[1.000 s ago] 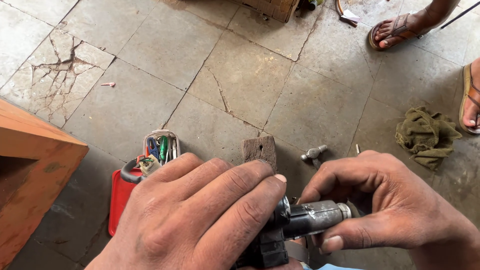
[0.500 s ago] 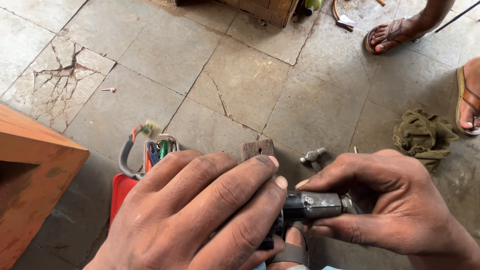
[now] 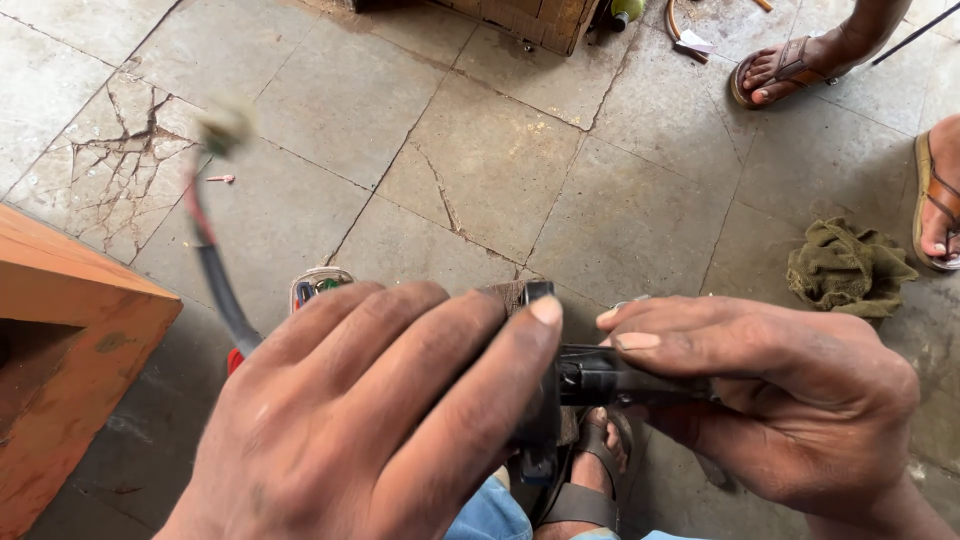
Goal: Repairing or disassembling a motorcycle ignition lock component using a hammer and punch.
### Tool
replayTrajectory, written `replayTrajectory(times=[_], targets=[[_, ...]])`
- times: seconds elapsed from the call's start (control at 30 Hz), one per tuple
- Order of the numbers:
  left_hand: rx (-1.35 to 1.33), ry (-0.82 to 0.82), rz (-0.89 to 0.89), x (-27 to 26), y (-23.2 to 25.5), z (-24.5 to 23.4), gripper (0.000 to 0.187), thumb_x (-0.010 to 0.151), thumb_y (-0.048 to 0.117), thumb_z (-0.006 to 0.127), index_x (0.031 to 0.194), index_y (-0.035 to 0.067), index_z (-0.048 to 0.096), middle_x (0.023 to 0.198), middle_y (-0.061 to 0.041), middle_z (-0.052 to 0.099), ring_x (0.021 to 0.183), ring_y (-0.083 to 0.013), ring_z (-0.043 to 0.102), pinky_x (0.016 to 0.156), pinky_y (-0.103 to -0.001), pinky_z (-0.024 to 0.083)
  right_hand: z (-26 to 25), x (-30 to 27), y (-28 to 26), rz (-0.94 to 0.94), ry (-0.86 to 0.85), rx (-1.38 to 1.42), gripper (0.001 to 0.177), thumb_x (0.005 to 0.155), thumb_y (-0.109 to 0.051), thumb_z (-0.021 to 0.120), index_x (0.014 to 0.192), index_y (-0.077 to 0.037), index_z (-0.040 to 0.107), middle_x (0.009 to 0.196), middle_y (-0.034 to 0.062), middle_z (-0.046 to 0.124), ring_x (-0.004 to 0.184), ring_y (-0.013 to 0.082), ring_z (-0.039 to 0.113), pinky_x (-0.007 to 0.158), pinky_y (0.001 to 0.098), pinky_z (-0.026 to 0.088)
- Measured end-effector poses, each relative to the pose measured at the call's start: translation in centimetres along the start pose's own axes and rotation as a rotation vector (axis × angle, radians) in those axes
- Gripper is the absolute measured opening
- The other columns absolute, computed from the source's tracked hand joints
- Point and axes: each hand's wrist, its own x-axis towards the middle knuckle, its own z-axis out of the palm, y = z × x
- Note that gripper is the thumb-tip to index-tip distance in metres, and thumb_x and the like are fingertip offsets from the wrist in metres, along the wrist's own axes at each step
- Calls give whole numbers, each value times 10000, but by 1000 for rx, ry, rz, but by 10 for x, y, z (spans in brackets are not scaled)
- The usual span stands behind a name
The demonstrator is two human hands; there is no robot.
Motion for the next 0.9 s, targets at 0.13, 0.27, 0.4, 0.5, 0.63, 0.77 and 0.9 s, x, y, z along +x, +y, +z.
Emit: replayTrajectory(times=[0.13, 0.27, 0.4, 0.5, 0.63, 0.77, 0.9], targets=[[-8, 48, -20, 3, 9, -1, 409, 906, 298, 729, 1248, 91, 641, 1078, -158, 725, 1004, -336, 746, 871, -532, 577, 1, 2, -1, -89, 7, 0, 296, 868, 36, 773, 1147, -10, 685, 1078, 154, 766, 1028, 223, 793, 1039, 456, 584], [6, 93, 15, 2, 9, 2, 349, 962, 357, 729, 1191, 106, 652, 1054, -135, 714, 968, -320, 744, 866, -516, 600, 1, 4, -2, -121, 14, -47, 292, 870, 16, 764, 1143, -35, 674, 1067, 145, 759, 1023, 229, 790, 1018, 474, 586], [116, 104, 113, 1, 6, 3, 249, 980, 310, 685, 1180, 167, 643, 1090, -121, 667, 923, -291, 714, 811, -480, 585, 3, 5, -2, -137, 13, -53, 281, 882, 2, 762, 1141, -59, 673, 1079, 139, 757, 1028, 236, 784, 1027, 473, 584], [110, 98, 117, -6, 3, 7, 326, 974, 395, 690, 1218, 184, 642, 1128, -128, 643, 962, -304, 701, 846, -489, 581, 5, 6, 1, -138, 22, -62, 283, 883, 2, 767, 1143, -60, 674, 1093, 150, 752, 1024, 234, 783, 1028, 460, 588], [37, 39, 45, -20, -23, 39, 466, 810, 156, 705, 1266, 80, 644, 1142, -145, 658, 1016, -324, 696, 859, -471, 578, 8, 4, 43, -27, 15, -97, 283, 856, -17, 795, 1116, -78, 703, 1095, 132, 768, 1045, 223, 791, 956, 373, 659], [-62, -139, -201, -63, -66, 122, 642, 718, 110, 754, 1335, 62, 582, 1222, -137, 637, 1095, -326, 631, 906, -423, 527, 8, -16, 131, 505, -176, -375, 456, 810, -170, 778, 1248, -95, 679, 1119, 99, 773, 1015, 227, 755, 890, 367, 580], [-136, -339, -341, -114, -84, 203, 609, 750, 158, 795, 1305, 68, 561, 1141, -136, 621, 1053, -331, 615, 892, -424, 515, -2, -80, 228, 926, -421, -719, 324, 849, -352, 788, 1091, -143, 740, 996, 136, 767, 946, 319, 728, 842, 434, 561]])
